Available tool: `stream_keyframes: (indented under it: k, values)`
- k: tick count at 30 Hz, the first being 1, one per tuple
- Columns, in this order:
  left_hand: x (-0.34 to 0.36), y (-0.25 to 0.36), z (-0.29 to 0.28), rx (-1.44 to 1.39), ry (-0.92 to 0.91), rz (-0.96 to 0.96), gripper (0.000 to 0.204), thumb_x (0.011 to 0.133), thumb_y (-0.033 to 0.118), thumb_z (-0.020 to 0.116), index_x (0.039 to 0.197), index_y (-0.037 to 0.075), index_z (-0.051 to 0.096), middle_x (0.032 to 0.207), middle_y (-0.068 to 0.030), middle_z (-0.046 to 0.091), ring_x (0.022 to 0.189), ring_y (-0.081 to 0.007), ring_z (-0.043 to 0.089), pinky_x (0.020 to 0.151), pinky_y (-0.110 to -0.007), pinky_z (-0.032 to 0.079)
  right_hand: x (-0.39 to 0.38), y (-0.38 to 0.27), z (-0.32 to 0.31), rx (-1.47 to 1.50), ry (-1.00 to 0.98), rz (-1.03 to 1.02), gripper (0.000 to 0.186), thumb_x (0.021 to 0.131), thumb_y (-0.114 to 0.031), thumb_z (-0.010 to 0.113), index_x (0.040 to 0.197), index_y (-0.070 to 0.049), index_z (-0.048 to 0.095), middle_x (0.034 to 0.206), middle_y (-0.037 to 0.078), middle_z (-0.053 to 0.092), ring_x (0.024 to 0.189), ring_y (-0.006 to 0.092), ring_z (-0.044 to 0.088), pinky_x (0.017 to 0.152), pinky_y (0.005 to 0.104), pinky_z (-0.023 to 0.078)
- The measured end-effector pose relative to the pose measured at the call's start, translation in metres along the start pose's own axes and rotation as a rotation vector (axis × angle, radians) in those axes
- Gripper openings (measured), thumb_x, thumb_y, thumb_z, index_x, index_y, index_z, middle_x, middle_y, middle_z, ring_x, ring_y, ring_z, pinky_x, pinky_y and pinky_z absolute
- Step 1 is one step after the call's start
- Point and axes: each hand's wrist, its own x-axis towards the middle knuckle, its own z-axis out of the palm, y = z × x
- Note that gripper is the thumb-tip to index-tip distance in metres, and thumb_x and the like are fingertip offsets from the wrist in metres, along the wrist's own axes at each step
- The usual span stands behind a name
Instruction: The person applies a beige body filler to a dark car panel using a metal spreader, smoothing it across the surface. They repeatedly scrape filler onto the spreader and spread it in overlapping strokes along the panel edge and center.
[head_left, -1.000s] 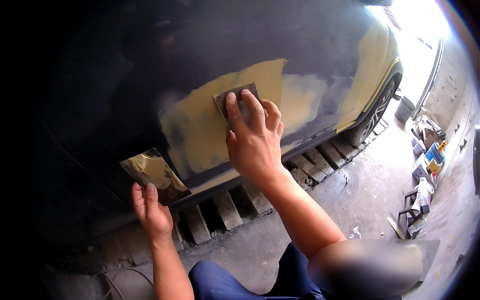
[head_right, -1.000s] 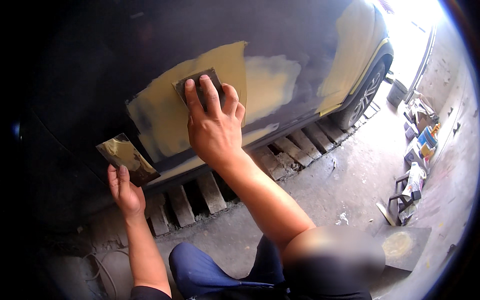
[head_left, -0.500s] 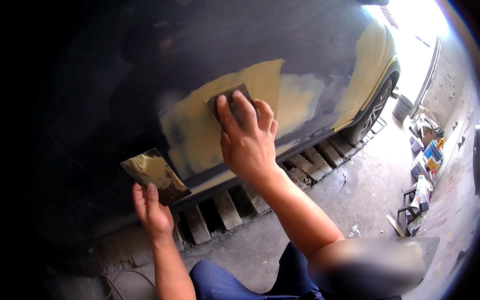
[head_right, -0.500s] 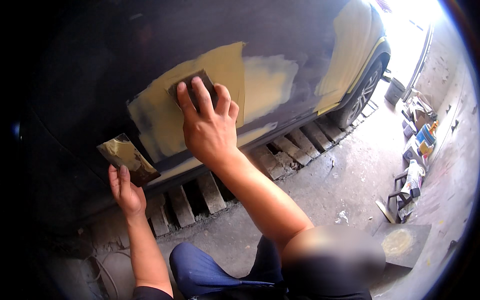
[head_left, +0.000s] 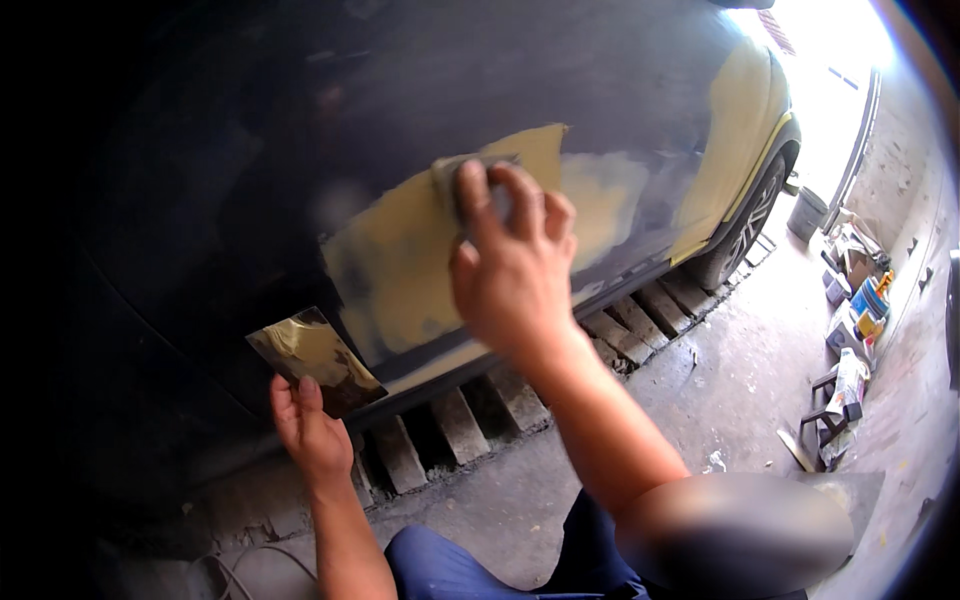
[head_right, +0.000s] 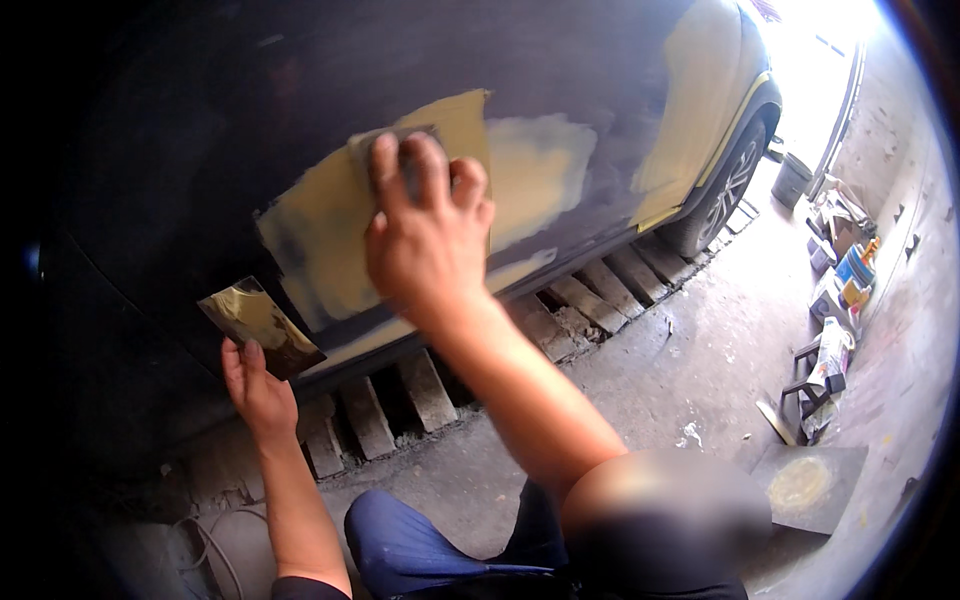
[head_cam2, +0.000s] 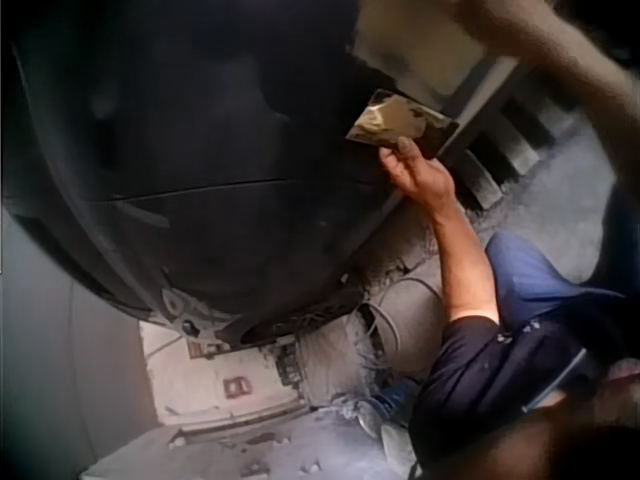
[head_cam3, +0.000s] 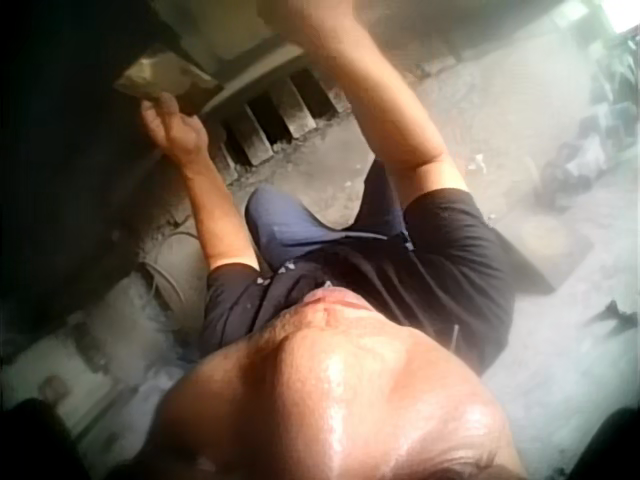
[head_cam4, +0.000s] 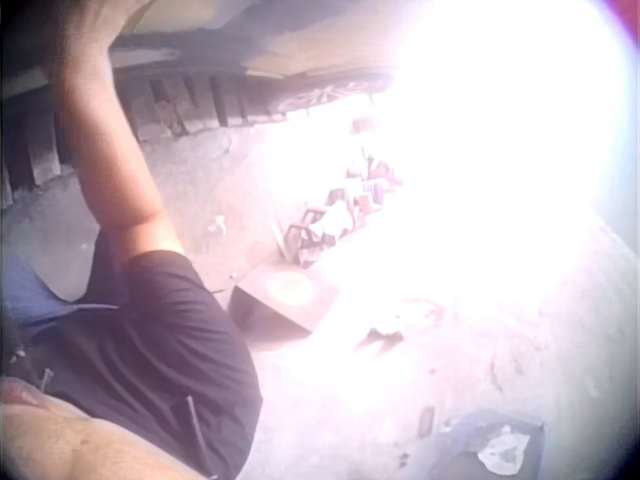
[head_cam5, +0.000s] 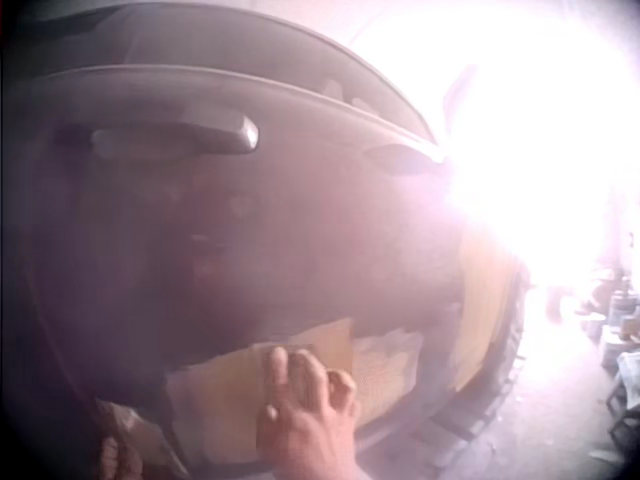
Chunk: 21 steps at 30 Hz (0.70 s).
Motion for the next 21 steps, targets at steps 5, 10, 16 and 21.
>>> stream_keyframes:
  k: [5, 10, 16, 21]
  values:
    - [0.000, -0.004, -0.003, 0.066, 0.005, 0.014, 0.028, 0.102, 0.011, 0.049, 0.128, 0.004, 0.051, 0.124, -0.0074, 0.059, 0.115, -0.0162, 0.055, 0.100, -0.033, 0.042, -0.031, -0.019, 0.015, 0.058, -0.060, -0.058, 0.070, 0.072, -0.014, 0.067, 0.139, -0.018, 0.048, 0.140, 0.008, 0.040, 0.121, 0.0404, 0.037, 0.093, 0.0505, 0.036]
    - [0.003, 0.000, -0.005, 0.058, -0.028, 0.005, 0.027, 0.102, 0.011, 0.048, 0.128, 0.004, 0.051, 0.125, -0.0072, 0.059, 0.114, -0.0163, 0.055, 0.100, -0.033, 0.042, -0.045, 0.007, -0.002, -0.047, -0.195, -0.060, 0.068, 0.073, -0.014, 0.064, 0.139, -0.020, 0.048, 0.142, 0.009, 0.039, 0.124, 0.0383, 0.034, 0.094, 0.0514, 0.037]
    - [0.001, -0.001, -0.003, 0.031, -0.010, -0.001, 0.026, 0.101, 0.010, 0.049, 0.126, 0.003, 0.052, 0.124, -0.0073, 0.059, 0.113, -0.0164, 0.055, 0.100, -0.033, 0.042, 0.015, 0.059, -0.017, 0.037, 0.092, 0.081, 0.060, 0.082, -0.014, 0.059, 0.140, -0.015, 0.046, 0.137, 0.014, 0.043, 0.121, 0.0421, 0.038, 0.095, 0.0562, 0.040]
    - [-0.001, -0.003, -0.002, 0.046, -0.008, 0.007, 0.026, 0.101, 0.010, 0.049, 0.126, 0.003, 0.051, 0.124, -0.0076, 0.059, 0.113, -0.0163, 0.055, 0.100, -0.033, 0.042, -0.016, 0.018, 0.005, -0.015, -0.028, 0.015, 0.067, 0.076, -0.012, 0.062, 0.141, -0.015, 0.045, 0.138, 0.014, 0.040, 0.120, 0.0418, 0.038, 0.092, 0.0563, 0.040]
